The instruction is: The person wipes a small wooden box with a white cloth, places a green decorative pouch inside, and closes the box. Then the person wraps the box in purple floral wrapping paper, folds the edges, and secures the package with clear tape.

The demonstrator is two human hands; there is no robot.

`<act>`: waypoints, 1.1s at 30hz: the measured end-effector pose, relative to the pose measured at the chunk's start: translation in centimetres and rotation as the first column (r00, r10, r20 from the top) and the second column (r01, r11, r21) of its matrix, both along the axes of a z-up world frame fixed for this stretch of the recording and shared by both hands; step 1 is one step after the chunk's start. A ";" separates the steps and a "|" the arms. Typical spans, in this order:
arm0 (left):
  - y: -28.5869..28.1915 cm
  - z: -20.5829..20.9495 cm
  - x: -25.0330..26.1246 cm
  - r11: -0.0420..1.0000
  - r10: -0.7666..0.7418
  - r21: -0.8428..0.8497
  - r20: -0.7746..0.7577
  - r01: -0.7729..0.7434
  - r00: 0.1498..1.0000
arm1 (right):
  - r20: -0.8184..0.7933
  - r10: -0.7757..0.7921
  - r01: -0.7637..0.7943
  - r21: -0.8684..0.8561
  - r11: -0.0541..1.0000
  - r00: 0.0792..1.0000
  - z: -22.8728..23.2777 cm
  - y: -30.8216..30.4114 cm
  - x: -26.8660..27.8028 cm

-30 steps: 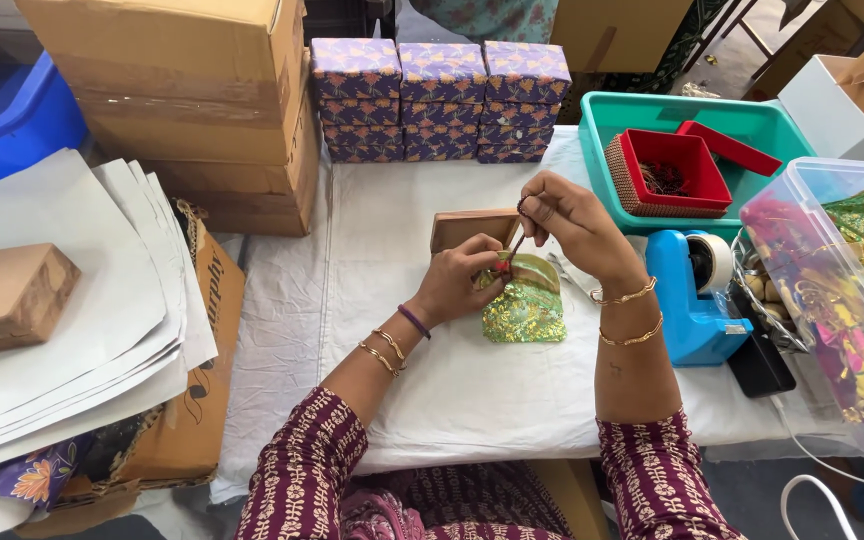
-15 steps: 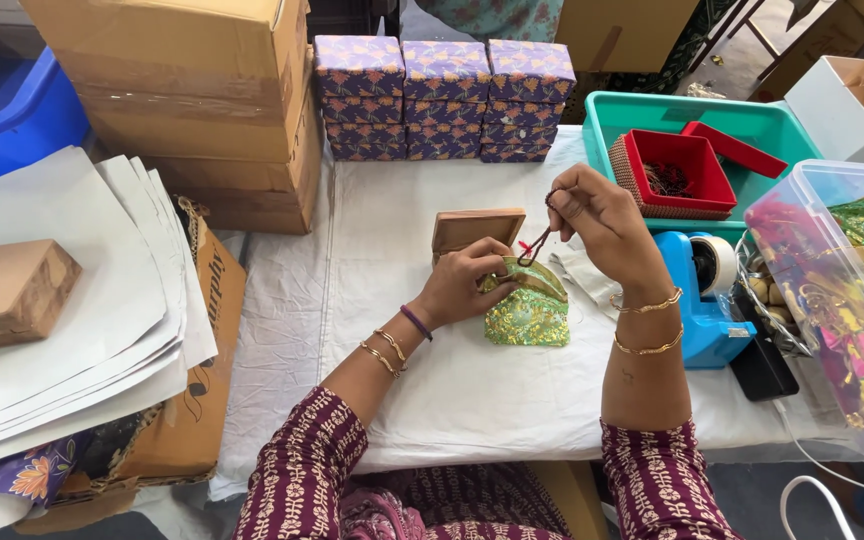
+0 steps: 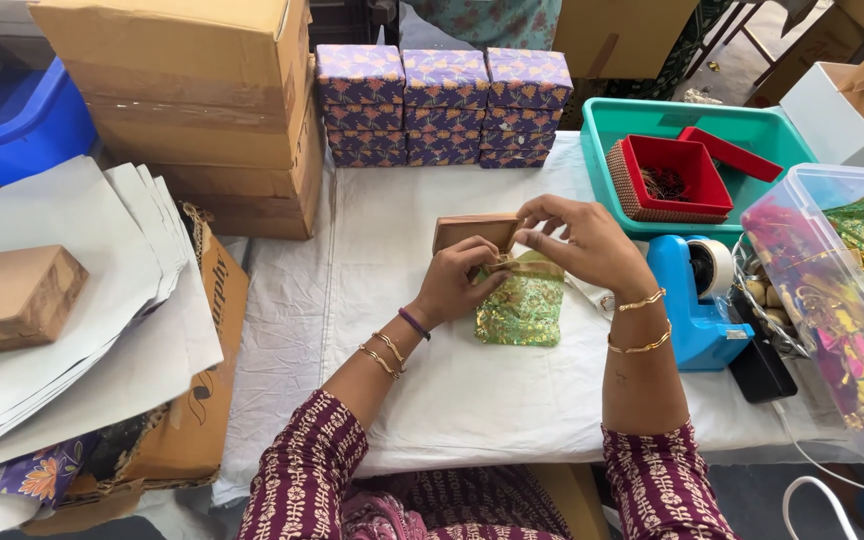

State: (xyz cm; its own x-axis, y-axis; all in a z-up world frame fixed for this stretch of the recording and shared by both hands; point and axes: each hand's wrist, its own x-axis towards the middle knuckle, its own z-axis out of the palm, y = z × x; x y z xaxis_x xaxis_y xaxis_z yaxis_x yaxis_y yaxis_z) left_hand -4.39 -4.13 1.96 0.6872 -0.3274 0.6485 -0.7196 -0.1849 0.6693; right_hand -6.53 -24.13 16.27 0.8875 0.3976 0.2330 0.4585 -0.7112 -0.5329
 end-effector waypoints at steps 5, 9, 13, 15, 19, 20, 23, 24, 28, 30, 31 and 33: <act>0.1 -2.0 1.7 0.993 0.117 -0.054 0.152 -0.109 0.981 | -0.088 0.227 -0.196 0.272 0.942 0.970 -4.4 -1.4 1.9; 0.3 -1.9 2.0 0.977 0.013 -0.211 -0.117 -0.038 0.993 | -0.330 0.175 -0.072 0.300 0.951 0.928 -12.5 -4.1 4.7; 0.2 -0.6 1.5 0.967 -0.107 -0.252 -0.297 0.030 0.949 | -0.358 0.294 0.030 0.678 0.735 0.886 -15.1 -5.4 5.5; -0.2 -2.4 2.7 0.966 -0.142 -0.252 -0.360 0.050 0.922 | -0.323 0.307 0.045 0.751 0.659 0.895 -13.2 -4.3 4.6; -0.2 -3.8 3.5 0.936 -0.225 -0.344 -0.431 0.071 0.874 | -0.348 0.349 0.121 0.837 0.533 0.870 -10.7 -3.3 3.5; -0.1 -3.4 3.2 0.936 -0.225 -0.345 -0.433 0.071 0.873 | -0.349 0.348 0.123 0.837 0.534 0.870 -11.0 -3.7 3.8; 0.2 -2.2 2.4 0.892 -0.260 -0.448 -0.404 0.058 0.877 | -0.457 0.280 0.151 0.704 0.694 0.844 -12.5 -4.7 4.6; 0.2 -1.9 2.2 0.892 -0.248 -0.449 -0.398 0.048 0.884 | -0.443 0.294 0.146 0.725 0.673 0.847 -13.1 -5.0 4.9; 0.1 -1.9 2.1 0.936 -0.127 -0.351 -0.347 -0.003 0.929 | -0.439 0.322 0.191 0.790 0.582 0.839 -14.2 -5.5 5.7; 0.1 -1.3 1.8 0.954 -0.077 -0.299 -0.360 -0.036 0.930 | -0.437 0.311 0.199 0.793 0.575 0.844 -14.2 -5.7 5.9; 0.2 -0.9 1.7 0.966 -0.026 -0.247 -0.370 -0.072 0.929 | -0.435 0.302 0.205 0.796 0.570 0.848 -14.2 -5.8 6.0; 0.0 -0.1 1.2 0.970 0.014 -0.217 -0.407 -0.112 0.913 | -0.441 0.299 0.218 0.798 0.561 0.846 -14.4 -6.0 6.2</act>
